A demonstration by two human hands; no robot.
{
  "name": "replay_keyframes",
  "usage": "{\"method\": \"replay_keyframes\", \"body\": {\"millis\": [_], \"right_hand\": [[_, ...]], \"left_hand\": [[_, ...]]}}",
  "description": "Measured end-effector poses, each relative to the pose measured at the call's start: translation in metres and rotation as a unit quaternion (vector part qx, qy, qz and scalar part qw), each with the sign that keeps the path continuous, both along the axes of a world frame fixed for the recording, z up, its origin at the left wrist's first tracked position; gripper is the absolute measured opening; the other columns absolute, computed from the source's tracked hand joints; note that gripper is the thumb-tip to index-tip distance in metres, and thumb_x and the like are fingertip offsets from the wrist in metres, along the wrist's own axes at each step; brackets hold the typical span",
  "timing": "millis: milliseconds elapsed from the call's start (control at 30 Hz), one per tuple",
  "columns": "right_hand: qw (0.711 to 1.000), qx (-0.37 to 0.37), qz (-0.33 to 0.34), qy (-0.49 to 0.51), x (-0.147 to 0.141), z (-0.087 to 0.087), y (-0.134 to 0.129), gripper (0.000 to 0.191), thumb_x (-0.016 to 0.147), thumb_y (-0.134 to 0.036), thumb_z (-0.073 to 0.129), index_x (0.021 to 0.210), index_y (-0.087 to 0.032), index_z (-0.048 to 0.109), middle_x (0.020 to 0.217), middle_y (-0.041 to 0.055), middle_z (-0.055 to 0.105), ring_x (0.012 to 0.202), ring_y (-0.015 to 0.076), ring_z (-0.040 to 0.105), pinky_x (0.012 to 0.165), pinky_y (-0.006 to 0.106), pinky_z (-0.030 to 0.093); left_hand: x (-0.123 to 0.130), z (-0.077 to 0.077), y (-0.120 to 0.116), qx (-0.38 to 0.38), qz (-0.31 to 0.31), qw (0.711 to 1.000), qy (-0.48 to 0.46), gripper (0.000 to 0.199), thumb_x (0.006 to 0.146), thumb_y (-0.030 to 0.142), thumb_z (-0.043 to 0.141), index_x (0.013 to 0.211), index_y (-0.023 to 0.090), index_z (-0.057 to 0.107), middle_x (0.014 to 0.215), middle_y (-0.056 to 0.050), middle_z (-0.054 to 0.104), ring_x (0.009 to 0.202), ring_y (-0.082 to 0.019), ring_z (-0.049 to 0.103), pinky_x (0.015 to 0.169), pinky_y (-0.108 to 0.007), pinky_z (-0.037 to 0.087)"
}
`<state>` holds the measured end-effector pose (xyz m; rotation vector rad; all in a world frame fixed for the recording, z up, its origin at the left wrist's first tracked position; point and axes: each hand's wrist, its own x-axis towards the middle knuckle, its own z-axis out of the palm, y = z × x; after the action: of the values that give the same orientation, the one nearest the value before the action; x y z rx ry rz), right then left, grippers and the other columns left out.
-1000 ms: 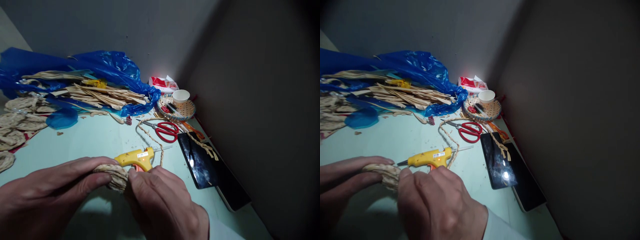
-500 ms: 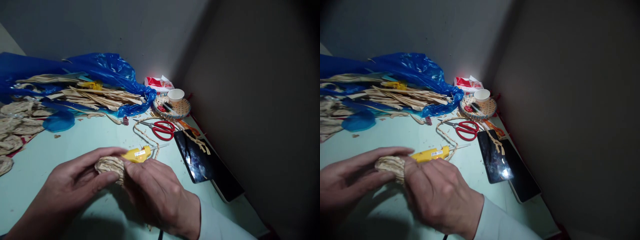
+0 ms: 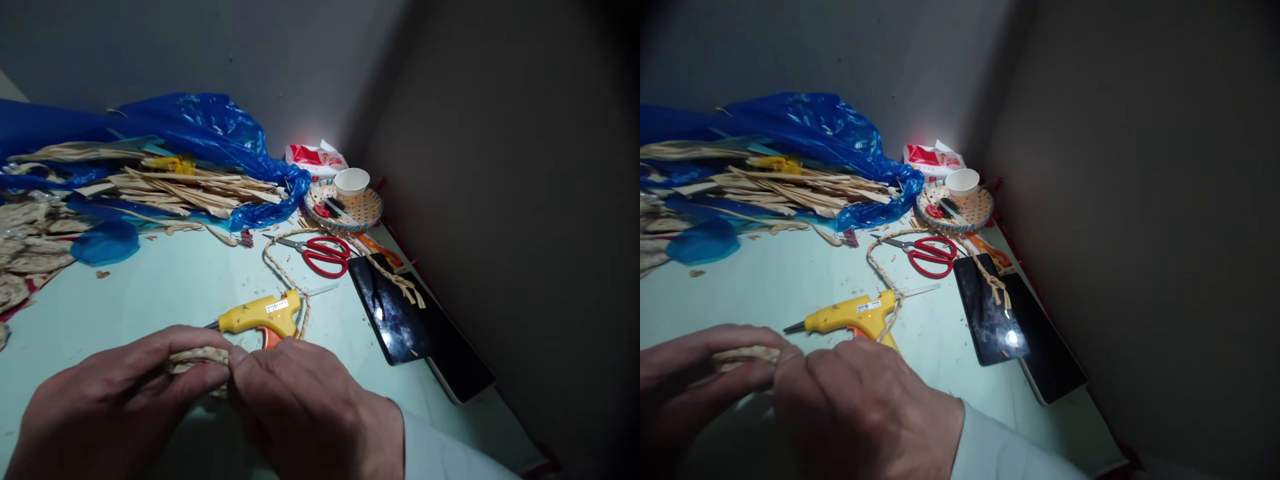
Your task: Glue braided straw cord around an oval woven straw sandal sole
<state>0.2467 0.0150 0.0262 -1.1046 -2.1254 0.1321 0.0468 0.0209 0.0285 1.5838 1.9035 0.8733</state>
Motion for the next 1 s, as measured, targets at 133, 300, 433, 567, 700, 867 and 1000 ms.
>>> {"method": "replay_keyframes", "body": {"millis": [133,300,433,567,700,867,1000], "right_hand": [[0.99,0.07,0.12,0.026,0.0,-0.002,0.012,0.023,0.099,-0.014,0.046,0.106,-0.009,0.068,0.067,-0.0004,0.066,0.057,0.0155,0.058,0.055,0.03,0.046],[0.99,0.06,0.131,0.002,0.009,0.002,0.027,0.022,0.103,-0.022,0.049,0.105,-0.007,0.066,0.074,0.0047,0.069,0.065,0.018,0.06,0.063,0.031,0.049],[0.986,0.042,0.158,0.01,0.014,0.008,0.031,0.027,0.104,-0.026,0.049,0.117,-0.004,0.061,0.086,0.0098,0.073,0.074,0.0202,0.062,0.069,0.033,0.05],[0.984,0.038,0.174,0.008,0.016,0.01,0.032,0.028,0.106,-0.028,0.045,0.118,-0.006,0.058,0.088,0.0086,0.071,0.073,0.019,0.059,0.069,0.032,0.047],[0.986,0.025,0.164,0.003,0.019,0.013,0.032,0.041,0.107,-0.038,0.043,0.13,-0.005,0.049,0.095,0.012,0.071,0.079,0.0214,0.059,0.074,0.034,0.049],[0.986,0.037,0.163,0.014,0.021,0.016,0.034,0.049,0.108,-0.044,0.036,0.128,-0.002,0.051,0.089,0.0127,0.071,0.078,0.0218,0.058,0.075,0.035,0.05],[0.984,0.054,0.165,0.052,0.021,0.016,0.037,0.054,0.105,-0.051,0.043,0.123,-0.002,0.056,0.089,0.0125,0.071,0.079,0.0219,0.059,0.076,0.037,0.049]], "left_hand": [[0.01,0.009,0.003,-0.062,0.019,0.996,-0.061,0.033,0.06,0.071,0.073,0.066,0.039,0.074,0.076,0.009,0.079,0.076,-0.019,0.075,0.068,-0.02,0.059],[0.021,0.017,0.01,-0.052,0.007,0.98,-0.191,0.031,0.061,0.055,0.077,0.089,0.042,0.077,0.084,0.011,0.079,0.075,-0.014,0.074,0.07,-0.017,0.059],[0.012,0.021,0.015,-0.03,-0.017,0.987,-0.159,0.031,0.063,0.057,0.077,0.086,0.036,0.077,0.091,0.007,0.079,0.081,-0.015,0.073,0.074,-0.016,0.058],[-0.003,0.015,0.019,0.027,-0.089,0.993,-0.077,0.022,0.069,0.053,0.077,0.082,0.035,0.074,0.078,0.008,0.073,0.072,-0.013,0.069,0.069,-0.014,0.056],[-0.004,0.01,0.018,0.033,-0.09,0.989,-0.113,0.022,0.069,0.052,0.077,0.08,0.034,0.071,0.075,0.007,0.07,0.07,-0.014,0.069,0.064,-0.016,0.056],[0.008,0.016,0.013,0.019,-0.058,0.984,-0.166,0.022,0.066,0.049,0.079,0.076,0.032,0.07,0.071,0.006,0.069,0.067,-0.013,0.067,0.061,-0.013,0.054],[0.015,0.022,0.008,-0.015,-0.005,0.983,-0.183,0.026,0.064,0.053,0.077,0.079,0.033,0.069,0.076,0.008,0.07,0.073,-0.014,0.069,0.067,-0.013,0.055]]}}
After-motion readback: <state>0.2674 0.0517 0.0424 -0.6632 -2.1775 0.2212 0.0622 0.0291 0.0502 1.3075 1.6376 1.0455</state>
